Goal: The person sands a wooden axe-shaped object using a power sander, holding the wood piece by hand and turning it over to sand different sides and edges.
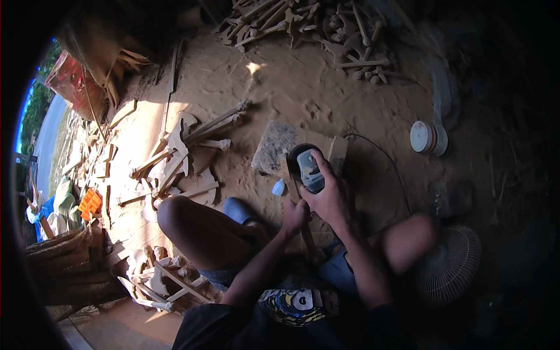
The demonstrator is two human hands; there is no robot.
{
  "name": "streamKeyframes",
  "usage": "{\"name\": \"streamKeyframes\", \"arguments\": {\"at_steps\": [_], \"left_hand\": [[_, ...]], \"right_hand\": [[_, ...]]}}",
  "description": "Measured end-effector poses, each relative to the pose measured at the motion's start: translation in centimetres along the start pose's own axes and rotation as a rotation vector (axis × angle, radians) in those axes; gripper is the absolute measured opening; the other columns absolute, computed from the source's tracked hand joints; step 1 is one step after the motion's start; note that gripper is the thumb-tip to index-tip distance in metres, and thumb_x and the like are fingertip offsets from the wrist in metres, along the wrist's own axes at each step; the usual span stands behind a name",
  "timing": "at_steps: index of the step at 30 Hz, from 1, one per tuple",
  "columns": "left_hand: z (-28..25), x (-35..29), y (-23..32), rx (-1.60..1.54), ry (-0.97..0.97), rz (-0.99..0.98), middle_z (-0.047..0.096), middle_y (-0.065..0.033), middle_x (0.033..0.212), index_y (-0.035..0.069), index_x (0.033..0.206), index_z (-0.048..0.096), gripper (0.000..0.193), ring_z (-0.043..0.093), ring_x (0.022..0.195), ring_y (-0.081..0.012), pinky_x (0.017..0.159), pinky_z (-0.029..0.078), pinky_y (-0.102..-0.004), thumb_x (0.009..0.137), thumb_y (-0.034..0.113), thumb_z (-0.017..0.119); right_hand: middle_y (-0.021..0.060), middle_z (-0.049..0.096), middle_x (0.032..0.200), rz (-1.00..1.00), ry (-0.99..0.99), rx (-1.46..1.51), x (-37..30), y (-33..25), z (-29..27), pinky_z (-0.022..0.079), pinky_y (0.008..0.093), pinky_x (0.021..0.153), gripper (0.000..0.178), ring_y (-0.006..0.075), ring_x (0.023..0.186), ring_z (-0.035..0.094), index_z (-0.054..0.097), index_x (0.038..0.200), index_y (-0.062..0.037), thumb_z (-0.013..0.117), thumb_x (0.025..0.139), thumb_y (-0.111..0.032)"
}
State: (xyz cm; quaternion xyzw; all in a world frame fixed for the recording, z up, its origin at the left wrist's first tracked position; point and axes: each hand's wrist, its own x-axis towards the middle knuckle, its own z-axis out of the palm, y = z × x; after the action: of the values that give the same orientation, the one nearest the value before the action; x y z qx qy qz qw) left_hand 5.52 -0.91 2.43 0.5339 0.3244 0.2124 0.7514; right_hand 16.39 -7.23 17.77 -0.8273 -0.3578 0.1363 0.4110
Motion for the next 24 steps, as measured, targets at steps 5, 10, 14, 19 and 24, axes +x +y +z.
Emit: {"name": "streamKeyframes", "arguments": {"at_steps": [5, 10, 14, 19, 24], "left_hand": [[0.6, -0.1, 0.2, -0.026, 0.044, -0.205, 0.058, -0.0024, 0.074, 0.005, 0.113, 0.059, 0.011, 0.057, 0.056, -0.0151, 0.050, 0.050, -0.0339, 0.102, 0.009, 0.057], [0.1, 0.7, 1.1, -0.006, 0.047, -0.211, 0.057, -0.0030, 0.074, 0.005, 0.116, 0.057, 0.018, 0.058, 0.057, -0.0160, 0.050, 0.050, -0.0344, 0.100, 0.011, 0.061], [-2.6, 4.8, 5.0, 0.129, 0.061, -0.026, 0.059, -0.0052, 0.077, 0.005, 0.118, 0.059, 0.025, 0.060, 0.059, -0.0173, 0.053, 0.052, -0.0365, 0.097, 0.014, 0.068], [-8.5, 12.6, 19.4, 1.099, -0.275, 0.587, 0.073, -0.0154, 0.081, 0.007, 0.125, 0.064, 0.034, 0.077, 0.082, -0.0361, 0.069, 0.059, -0.0466, 0.091, 0.009, 0.069], [-9.1, 9.8, 35.3, 1.888, 0.111, 0.969, 0.073, -0.0150, 0.116, 0.021, 0.119, 0.076, 0.048, 0.072, 0.115, -0.0342, 0.104, 0.050, -0.0509, 0.073, 0.009, 0.077]], "right_hand": [[0.0285, 0.077, 0.114, 0.007, 0.022, -0.010, 3.5, 0.1, -0.3, 0.060, 0.0558, 0.088, 0.087, 0.0480, 0.103, 0.075, 0.046, 0.163, -0.0221, 0.084, 0.085, -0.024], [0.0288, 0.075, 0.124, 0.018, 0.074, 0.066, 5.0, 1.6, -1.0, 0.060, 0.0530, 0.096, 0.087, 0.0449, 0.112, 0.075, 0.045, 0.163, -0.0161, 0.083, 0.085, -0.017], [0.0163, 0.067, 0.141, -0.088, 0.285, 0.379, 3.9, 2.3, -3.7, 0.055, 0.0391, 0.106, 0.083, 0.0247, 0.124, 0.068, 0.050, 0.159, -0.0078, 0.081, 0.082, -0.001], [0.0152, 0.073, 0.132, 0.017, 0.397, 0.259, 1.8, 1.8, -10.0, 0.057, 0.0393, 0.103, 0.082, 0.0245, 0.117, 0.073, 0.054, 0.155, -0.0096, 0.085, 0.080, -0.008], [0.0186, 0.074, 0.134, 0.029, 0.499, 0.134, 0.2, 3.9, -11.7, 0.058, 0.0434, 0.102, 0.082, 0.0307, 0.120, 0.074, 0.054, 0.154, -0.0116, 0.088, 0.079, -0.014]]}}
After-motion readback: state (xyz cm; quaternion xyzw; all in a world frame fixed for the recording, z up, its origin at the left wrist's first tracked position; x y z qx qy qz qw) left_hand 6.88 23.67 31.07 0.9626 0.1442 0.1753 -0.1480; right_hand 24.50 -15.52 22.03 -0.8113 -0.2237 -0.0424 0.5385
